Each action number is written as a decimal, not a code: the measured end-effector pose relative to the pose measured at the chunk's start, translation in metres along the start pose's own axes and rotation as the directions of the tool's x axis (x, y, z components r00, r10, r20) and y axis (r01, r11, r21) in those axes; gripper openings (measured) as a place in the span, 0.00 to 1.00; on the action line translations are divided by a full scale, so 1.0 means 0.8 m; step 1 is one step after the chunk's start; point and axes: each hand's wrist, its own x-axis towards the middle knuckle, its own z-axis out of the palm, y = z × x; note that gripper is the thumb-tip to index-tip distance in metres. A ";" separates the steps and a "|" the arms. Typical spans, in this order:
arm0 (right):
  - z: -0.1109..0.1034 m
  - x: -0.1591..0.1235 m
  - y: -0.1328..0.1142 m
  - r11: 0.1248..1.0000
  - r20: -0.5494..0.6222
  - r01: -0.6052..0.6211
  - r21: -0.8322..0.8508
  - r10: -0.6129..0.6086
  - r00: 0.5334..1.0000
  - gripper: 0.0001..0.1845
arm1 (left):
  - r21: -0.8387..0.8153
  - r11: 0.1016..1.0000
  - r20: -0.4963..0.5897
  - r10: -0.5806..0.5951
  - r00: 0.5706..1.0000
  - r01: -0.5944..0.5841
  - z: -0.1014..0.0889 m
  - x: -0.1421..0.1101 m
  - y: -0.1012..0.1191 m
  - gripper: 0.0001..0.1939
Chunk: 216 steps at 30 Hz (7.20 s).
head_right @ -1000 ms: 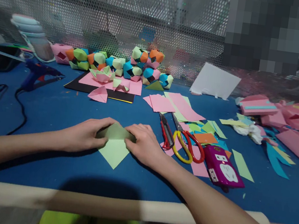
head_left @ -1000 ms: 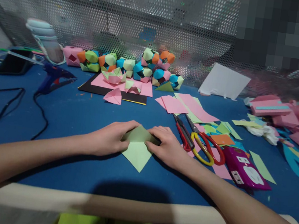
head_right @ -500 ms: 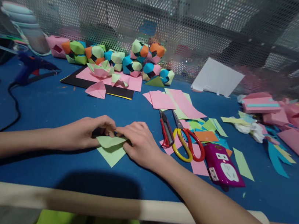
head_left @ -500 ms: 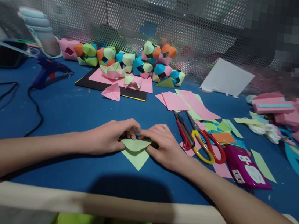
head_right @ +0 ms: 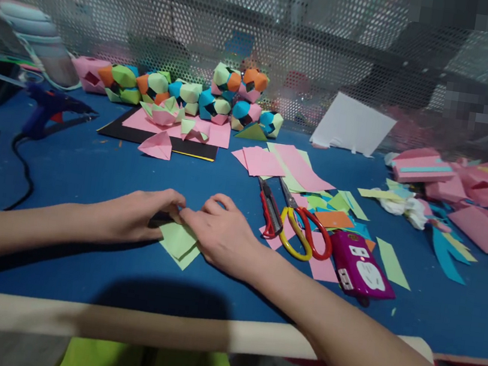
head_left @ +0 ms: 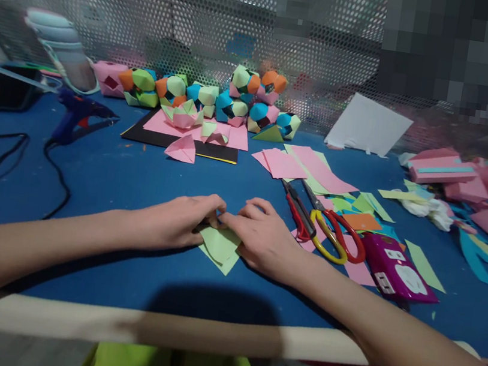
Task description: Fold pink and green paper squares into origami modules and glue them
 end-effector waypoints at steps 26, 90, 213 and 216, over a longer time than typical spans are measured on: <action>-0.004 0.010 0.006 0.178 0.223 -0.483 0.857 0.716 0.661 0.29 | -0.532 0.836 -0.361 -0.368 0.857 0.135 0.011 0.008 0.015 0.05; -0.009 0.006 -0.015 0.334 0.116 -0.485 0.808 0.717 0.687 0.18 | -0.957 0.288 -0.118 -0.496 0.860 0.035 0.022 0.005 0.032 0.32; -0.013 0.006 0.001 -0.114 0.289 -0.323 0.940 0.769 0.570 0.16 | -0.942 0.337 -0.154 -0.471 0.869 0.015 0.029 0.007 0.019 0.18; -0.011 0.005 0.002 -0.088 0.268 -0.326 0.941 0.782 0.563 0.16 | -0.940 0.342 -0.158 -0.474 0.866 0.016 0.029 0.007 0.021 0.19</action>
